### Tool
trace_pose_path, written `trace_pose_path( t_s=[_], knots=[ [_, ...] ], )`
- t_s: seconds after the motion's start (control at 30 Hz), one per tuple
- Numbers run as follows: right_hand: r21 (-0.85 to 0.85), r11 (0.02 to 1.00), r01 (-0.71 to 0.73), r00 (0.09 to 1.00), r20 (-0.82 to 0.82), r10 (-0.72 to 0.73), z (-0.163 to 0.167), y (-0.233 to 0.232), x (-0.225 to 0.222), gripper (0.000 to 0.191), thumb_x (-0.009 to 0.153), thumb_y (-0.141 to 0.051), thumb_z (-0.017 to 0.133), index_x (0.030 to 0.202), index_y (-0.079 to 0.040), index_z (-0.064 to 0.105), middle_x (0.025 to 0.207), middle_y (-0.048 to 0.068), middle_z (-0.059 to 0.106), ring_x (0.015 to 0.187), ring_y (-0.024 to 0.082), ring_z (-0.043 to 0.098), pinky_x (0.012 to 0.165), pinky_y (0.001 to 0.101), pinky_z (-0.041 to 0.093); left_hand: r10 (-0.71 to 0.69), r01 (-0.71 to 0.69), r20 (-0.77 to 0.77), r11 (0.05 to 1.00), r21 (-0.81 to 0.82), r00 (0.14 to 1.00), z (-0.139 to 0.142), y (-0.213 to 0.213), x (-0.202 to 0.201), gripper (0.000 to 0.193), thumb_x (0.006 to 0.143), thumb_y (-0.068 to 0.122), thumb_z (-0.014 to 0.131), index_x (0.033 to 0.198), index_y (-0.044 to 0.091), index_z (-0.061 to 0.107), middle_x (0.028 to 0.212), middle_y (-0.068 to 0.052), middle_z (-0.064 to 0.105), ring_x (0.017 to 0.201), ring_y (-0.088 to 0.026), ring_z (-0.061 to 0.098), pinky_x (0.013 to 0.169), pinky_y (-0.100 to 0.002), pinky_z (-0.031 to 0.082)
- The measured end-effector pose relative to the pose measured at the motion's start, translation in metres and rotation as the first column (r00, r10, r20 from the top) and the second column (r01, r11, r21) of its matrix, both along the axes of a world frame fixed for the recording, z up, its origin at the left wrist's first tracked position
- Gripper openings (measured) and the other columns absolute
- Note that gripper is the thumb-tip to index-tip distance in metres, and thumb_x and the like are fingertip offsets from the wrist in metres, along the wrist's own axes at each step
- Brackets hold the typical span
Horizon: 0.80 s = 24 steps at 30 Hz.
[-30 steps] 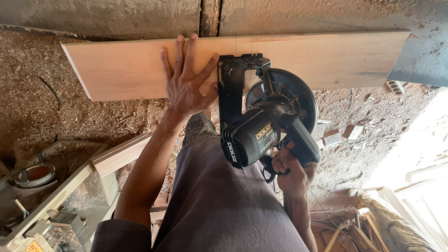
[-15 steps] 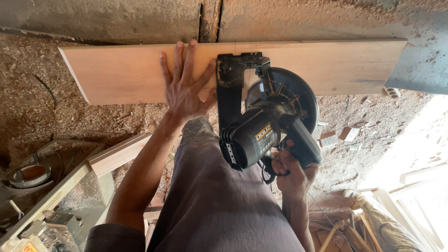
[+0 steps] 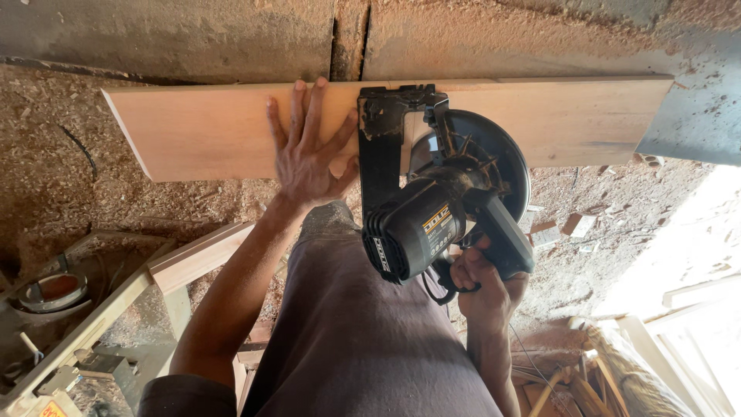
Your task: The person picks up a wooden plank from a stack, places it on a work surface, and cuts it with a handheld circular saw, guiding the saw along a marked line while steadying the board with the other hand. They repeat the process on additional planks and move cut pieces aside.
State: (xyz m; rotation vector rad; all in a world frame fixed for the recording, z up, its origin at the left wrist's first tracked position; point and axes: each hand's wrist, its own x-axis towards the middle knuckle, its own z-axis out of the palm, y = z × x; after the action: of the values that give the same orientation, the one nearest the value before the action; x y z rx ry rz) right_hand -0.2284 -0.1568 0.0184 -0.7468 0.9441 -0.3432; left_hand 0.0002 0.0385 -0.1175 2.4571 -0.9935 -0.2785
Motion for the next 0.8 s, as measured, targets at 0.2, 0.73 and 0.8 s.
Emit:
trace_pose_path(
  t_s=[0.2, 0.73, 0.8],
  knots=[
    [-0.029, 1.000, 0.008, 1.000, 0.001, -0.008, 0.003, -0.003, 0.011, 0.020, 0.092, 0.006, 0.066, 0.108, -0.001, 0.057, 0.070, 0.003, 0.050, 0.053, 0.009, 0.044, 0.050, 0.0261, 0.037, -0.011, 0.011, -0.020, 1.000, 0.025, 1.000, -0.006, 0.000, 0.000, 0.063, 0.089, 0.050, 0.067, 0.146, 0.023, 0.067, 0.171, -0.022, 0.020, 0.159, -0.045, 0.015, 0.122, -0.074, 0.000],
    [-0.075, 0.997, 0.026, 1.000, -0.013, -0.027, 0.000, -0.012, 0.029, 0.017, 0.092, 0.008, 0.065, 0.106, 0.000, 0.059, 0.072, 0.005, 0.053, 0.053, 0.010, 0.044, 0.049, 0.0266, 0.037, -0.024, 0.025, -0.023, 1.000, 0.015, 0.999, -0.002, -0.004, 0.007, 0.063, 0.088, 0.050, 0.065, 0.145, 0.023, 0.065, 0.170, -0.024, 0.023, 0.158, -0.047, 0.016, 0.121, -0.075, 0.002],
    [-0.070, 0.997, 0.035, 0.999, -0.038, -0.038, 0.000, -0.014, 0.032, 0.017, 0.091, 0.008, 0.064, 0.106, 0.000, 0.059, 0.074, 0.005, 0.054, 0.053, 0.010, 0.045, 0.049, 0.0266, 0.037, -0.032, 0.032, -0.026, 0.999, 0.014, 0.999, 0.000, -0.004, 0.008, 0.064, 0.087, 0.049, 0.065, 0.145, 0.022, 0.066, 0.170, -0.025, 0.023, 0.159, -0.047, 0.016, 0.122, -0.075, 0.002]
  ],
)
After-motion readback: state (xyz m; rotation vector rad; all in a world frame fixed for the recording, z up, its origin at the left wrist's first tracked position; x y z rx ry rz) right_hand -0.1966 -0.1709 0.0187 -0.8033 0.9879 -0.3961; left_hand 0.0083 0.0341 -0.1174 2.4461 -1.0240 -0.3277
